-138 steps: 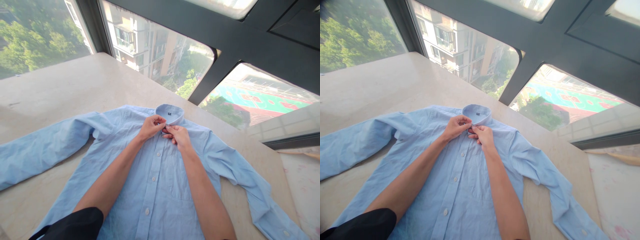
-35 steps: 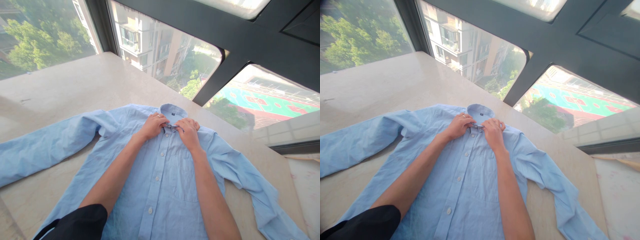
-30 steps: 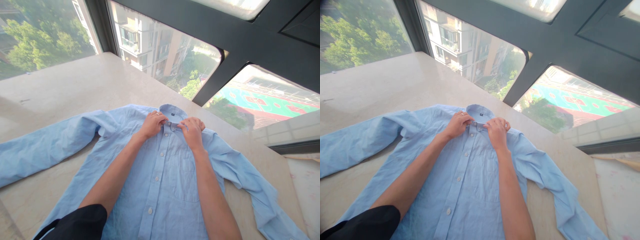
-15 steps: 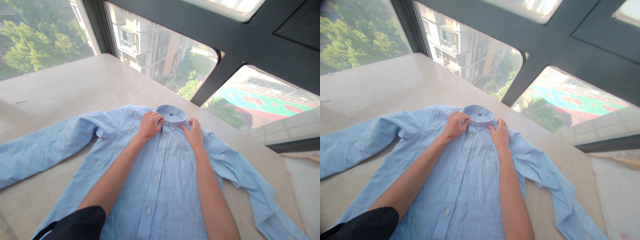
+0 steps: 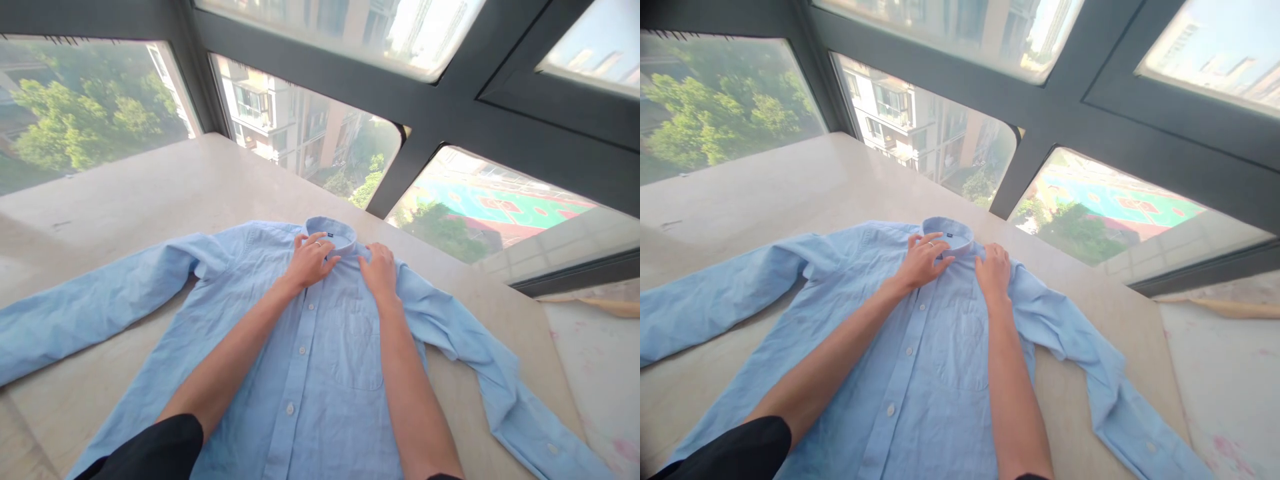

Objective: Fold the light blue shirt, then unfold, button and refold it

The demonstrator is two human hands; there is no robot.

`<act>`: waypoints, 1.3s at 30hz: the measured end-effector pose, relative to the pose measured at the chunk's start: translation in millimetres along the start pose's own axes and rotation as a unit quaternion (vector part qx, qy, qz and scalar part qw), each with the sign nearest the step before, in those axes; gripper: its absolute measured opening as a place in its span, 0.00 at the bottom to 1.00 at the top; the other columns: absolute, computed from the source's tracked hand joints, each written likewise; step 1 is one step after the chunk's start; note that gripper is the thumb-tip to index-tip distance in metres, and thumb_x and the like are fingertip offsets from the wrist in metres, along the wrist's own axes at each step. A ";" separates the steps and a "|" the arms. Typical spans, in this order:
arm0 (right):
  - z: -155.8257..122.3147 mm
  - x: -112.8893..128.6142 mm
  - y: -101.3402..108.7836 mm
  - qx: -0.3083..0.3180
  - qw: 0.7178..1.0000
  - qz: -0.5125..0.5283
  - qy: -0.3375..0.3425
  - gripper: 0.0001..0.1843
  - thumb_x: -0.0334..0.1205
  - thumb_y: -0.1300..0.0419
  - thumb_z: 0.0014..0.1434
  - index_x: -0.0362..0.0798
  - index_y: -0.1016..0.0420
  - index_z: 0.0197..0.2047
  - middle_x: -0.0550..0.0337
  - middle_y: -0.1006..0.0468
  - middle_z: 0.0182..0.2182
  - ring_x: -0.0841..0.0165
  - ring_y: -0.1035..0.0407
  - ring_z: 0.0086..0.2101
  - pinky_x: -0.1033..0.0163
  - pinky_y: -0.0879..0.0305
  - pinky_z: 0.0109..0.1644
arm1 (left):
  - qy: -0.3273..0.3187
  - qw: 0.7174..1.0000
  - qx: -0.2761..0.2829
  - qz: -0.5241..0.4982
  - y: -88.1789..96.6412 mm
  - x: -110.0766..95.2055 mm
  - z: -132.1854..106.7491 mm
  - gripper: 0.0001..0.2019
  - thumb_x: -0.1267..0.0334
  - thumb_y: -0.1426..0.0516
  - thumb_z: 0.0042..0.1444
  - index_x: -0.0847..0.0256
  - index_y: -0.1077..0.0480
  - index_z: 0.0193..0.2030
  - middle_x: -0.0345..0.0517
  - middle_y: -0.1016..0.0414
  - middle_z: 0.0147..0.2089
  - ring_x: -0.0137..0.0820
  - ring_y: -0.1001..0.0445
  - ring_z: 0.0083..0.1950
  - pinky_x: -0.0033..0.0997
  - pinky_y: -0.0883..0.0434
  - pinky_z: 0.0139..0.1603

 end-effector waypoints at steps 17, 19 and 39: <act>27.5 21.5 8.2 0.196 0.951 -0.188 0.144 0.16 0.29 0.51 0.64 0.43 0.20 0.39 0.40 0.21 0.41 0.56 0.28 0.45 0.58 0.34 0.44 | 0.014 0.990 0.106 0.093 -19.7 -13.7 59.7 0.12 0.60 0.47 0.64 0.61 0.25 0.35 0.56 0.21 0.39 0.46 0.27 0.49 0.44 0.38 0.47; 26.9 19.4 10.5 0.207 0.946 -0.184 0.170 0.16 0.27 0.51 0.62 0.42 0.20 0.39 0.40 0.20 0.40 0.57 0.27 0.44 0.59 0.34 0.44 | 0.005 0.995 0.065 0.080 -17.1 -15.3 60.5 0.12 0.59 0.48 0.64 0.61 0.25 0.36 0.56 0.21 0.39 0.46 0.28 0.48 0.45 0.38 0.48; 37.1 -6.1 30.2 0.109 0.985 -0.033 0.126 0.16 0.33 0.52 0.62 0.49 0.26 0.47 0.52 0.20 0.46 0.61 0.28 0.44 0.61 0.38 0.44 | 0.337 0.869 0.215 -0.291 -19.0 6.0 108.0 0.16 0.53 0.33 0.38 0.60 0.33 0.25 0.39 0.33 0.22 0.31 0.32 0.27 0.28 0.40 0.26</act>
Point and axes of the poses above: each hand's wrist, its own z-axis towards the middle knuckle, its own y-axis out of the back of the hand, x = y × z, the point moved 4 cm from there along z, towards the middle knuckle
